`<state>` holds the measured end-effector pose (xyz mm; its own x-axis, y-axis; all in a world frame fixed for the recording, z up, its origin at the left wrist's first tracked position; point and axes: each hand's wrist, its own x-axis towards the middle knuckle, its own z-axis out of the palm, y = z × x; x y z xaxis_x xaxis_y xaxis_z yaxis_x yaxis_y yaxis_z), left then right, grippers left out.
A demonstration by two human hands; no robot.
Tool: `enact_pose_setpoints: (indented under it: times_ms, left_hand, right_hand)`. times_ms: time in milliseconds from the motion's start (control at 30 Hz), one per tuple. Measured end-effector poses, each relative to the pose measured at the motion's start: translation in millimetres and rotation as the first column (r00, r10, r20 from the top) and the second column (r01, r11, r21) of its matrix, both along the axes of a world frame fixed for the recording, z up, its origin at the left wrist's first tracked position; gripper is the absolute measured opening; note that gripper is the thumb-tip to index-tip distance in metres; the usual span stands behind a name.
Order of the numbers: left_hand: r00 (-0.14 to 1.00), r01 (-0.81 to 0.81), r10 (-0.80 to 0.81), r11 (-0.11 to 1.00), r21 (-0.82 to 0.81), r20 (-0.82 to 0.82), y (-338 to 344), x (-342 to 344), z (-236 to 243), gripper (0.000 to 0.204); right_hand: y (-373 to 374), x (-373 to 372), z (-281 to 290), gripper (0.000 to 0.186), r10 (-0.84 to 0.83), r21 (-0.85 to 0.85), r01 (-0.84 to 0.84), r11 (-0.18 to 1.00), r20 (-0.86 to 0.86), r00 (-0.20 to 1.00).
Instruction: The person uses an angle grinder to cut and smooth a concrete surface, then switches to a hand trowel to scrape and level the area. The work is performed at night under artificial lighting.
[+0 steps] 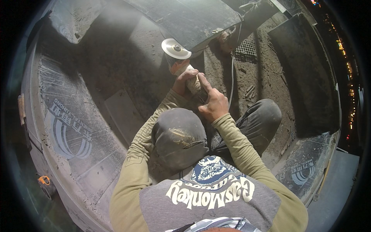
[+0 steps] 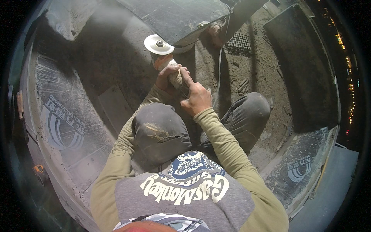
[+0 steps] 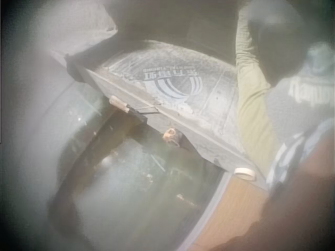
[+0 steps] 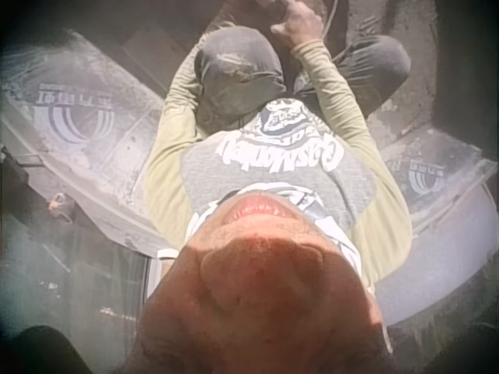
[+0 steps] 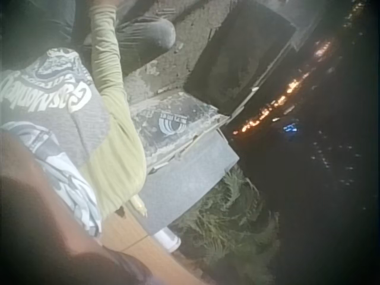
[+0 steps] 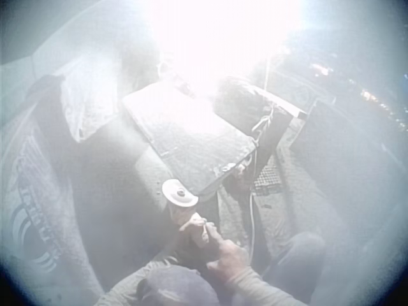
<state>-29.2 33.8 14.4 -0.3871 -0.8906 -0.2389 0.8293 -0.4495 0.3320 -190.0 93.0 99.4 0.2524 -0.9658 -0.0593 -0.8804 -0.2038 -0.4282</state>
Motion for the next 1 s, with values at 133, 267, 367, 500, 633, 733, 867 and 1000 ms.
enact_pose_setpoints:
  times_ms: [133, 267, 367, 500, 633, 733, 867, 1000]
  left_hand:
    - [0.999, 0.016, -0.016, 1.000, -0.014, -0.028, -4.6, 3.1, -6.3, 0.020]
    - [1.000, -0.024, 0.024, 1.000, -0.017, -0.008, -8.0, 1.8, -7.9, 0.022]
    - [1.000, -0.011, 0.011, 1.000, -0.015, 0.002, -10.3, 5.9, 1.1, 0.023]
    - [1.000, -0.015, 0.015, 1.000, 0.026, -0.011, -13.4, 6.7, 4.9, 0.025]
    - [0.998, 0.030, -0.031, 0.999, -0.014, -0.063, -25.1, 13.9, -7.3, 0.025]
    - [1.000, -0.024, 0.023, 0.998, -0.054, -0.022, -24.7, 10.5, -11.3, 0.025]
    - [1.000, -0.005, 0.005, 0.999, 0.037, -0.003, -10.5, 4.9, -0.2, 0.023]
    - [1.000, -0.028, 0.028, 1.000, 0.007, -0.010, -6.5, 1.3, -5.9, 0.023]
  right_hand:
    - [-2.5, 2.7, -1.6, 0.112, 0.006, -0.008, -0.006, 1.000, 0.008, 1.000]
    - [-5.7, 4.9, -2.3, 0.112, -0.003, -0.002, 0.003, 1.000, 0.003, 1.000]
    - [-10.4, 7.5, -5.7, 0.111, -0.002, -0.016, 0.002, 1.000, 0.013, 1.000]
    - [-18.0, 10.9, -3.3, 0.110, -0.014, 0.022, 0.014, 1.000, 0.010, 1.000]
    - [-22.6, 16.2, -2.8, 0.110, -0.025, 0.034, 0.025, 0.999, 0.004, 1.000]
    - [-22.3, 14.3, -6.3, 0.111, -0.022, 0.002, 0.022, 1.000, -0.003, 1.000]
    - [-13.4, 3.0, -11.2, 0.112, 0.004, -0.026, -0.004, 1.000, -0.003, 1.000]
    - [-6.5, 0.8, -8.3, 0.112, 0.003, -0.031, -0.003, 1.000, 0.001, 1.000]
